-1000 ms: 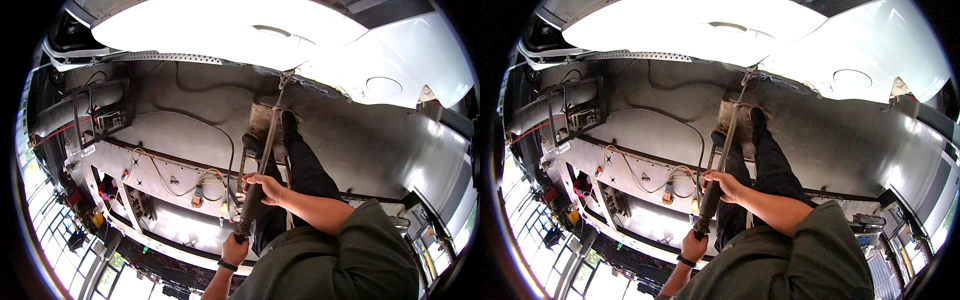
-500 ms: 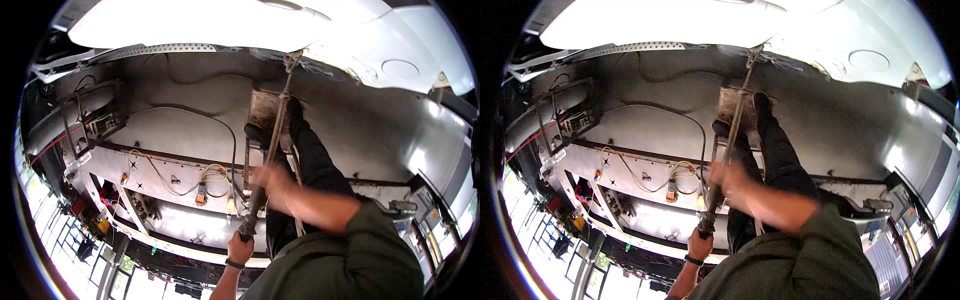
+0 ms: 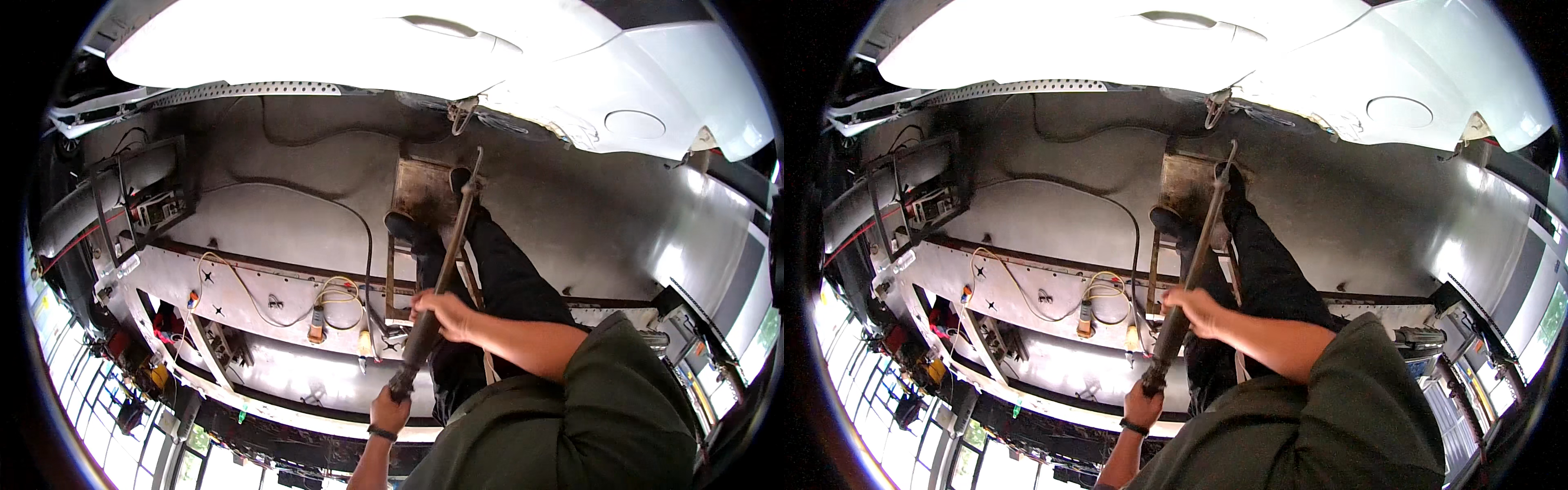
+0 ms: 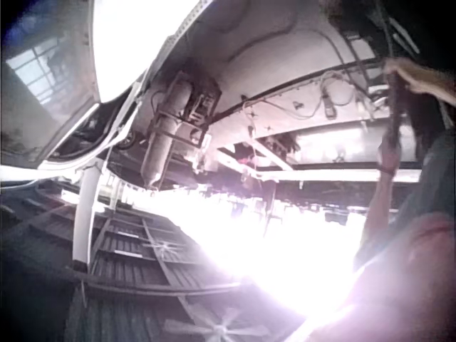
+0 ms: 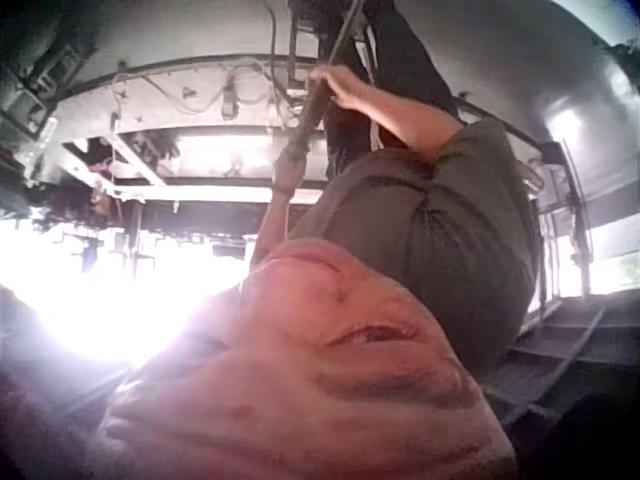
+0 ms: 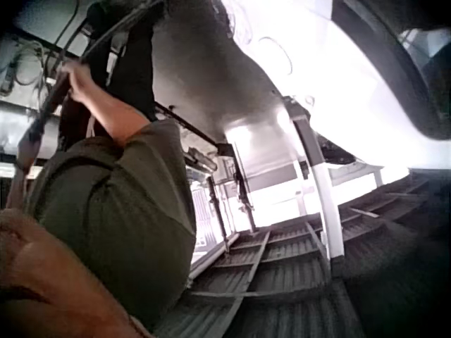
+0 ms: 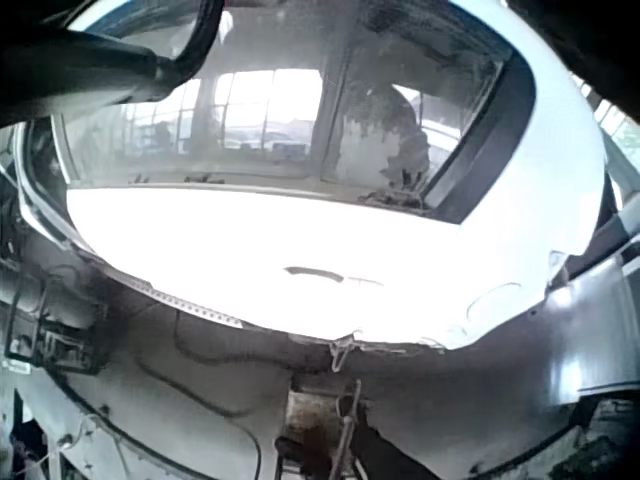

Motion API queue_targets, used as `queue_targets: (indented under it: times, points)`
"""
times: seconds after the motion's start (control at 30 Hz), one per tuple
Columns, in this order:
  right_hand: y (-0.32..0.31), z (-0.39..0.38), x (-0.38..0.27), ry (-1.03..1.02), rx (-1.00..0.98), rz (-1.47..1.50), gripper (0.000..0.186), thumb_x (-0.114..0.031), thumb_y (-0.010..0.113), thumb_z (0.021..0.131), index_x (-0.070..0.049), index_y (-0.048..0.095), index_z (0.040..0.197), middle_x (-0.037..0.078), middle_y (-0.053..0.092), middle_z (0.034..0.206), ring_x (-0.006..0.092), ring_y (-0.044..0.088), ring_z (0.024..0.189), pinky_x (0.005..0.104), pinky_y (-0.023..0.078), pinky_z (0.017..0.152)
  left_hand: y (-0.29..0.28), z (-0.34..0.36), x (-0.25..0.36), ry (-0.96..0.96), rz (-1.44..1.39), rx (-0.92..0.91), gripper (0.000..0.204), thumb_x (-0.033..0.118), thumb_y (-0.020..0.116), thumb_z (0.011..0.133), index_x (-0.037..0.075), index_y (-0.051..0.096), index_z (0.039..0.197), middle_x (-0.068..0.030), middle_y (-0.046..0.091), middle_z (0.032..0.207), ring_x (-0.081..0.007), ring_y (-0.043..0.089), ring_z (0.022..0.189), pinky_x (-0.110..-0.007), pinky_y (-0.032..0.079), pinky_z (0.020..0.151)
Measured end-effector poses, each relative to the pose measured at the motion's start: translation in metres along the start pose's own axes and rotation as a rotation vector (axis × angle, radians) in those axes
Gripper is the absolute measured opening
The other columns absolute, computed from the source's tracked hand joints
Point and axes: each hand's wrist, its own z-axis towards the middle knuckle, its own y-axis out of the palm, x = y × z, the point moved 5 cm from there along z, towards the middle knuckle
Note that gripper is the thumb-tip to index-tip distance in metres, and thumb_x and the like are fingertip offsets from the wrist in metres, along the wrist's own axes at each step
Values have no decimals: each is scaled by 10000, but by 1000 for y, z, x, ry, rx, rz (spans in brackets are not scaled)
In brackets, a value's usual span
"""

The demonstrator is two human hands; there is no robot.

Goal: The person uses a slide hammer dent puller to repair a dent on a white car, places a wooden chair out of the way, tests the car door handle, walks through the service station, and flips a switch inside an electrical box.

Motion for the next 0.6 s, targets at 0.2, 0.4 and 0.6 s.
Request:
queue_targets:
  times: [0.2,0.4,0.6]
  points:
    - [14,7,-54,-128,-69,41,211,-101,635,838,-13,633,1030,112,640,918,235,656,880,408,556,859,-4,35,32,71,62,65,326,273,708,843,17,645,1035,-208,713,847,-413,705,805,-457,554,692]
    - [38,11,-12,-156,-178,146,175,-102,668,838,-49,629,1000,108,639,882,233,654,829,387,549,798,-22,12,8,21,-15,40,323,263,694,832,9,619,1017,-261,688,839,-472,680,836,-514,535,701]
    - [17,12,-90,-278,-138,122,262,-260,719,867,-71,623,1022,102,639,874,220,653,842,414,545,741,-37,-9,41,9,19,47,330,275,698,824,5,608,990,-268,675,818,-497,659,808,-526,525,670]
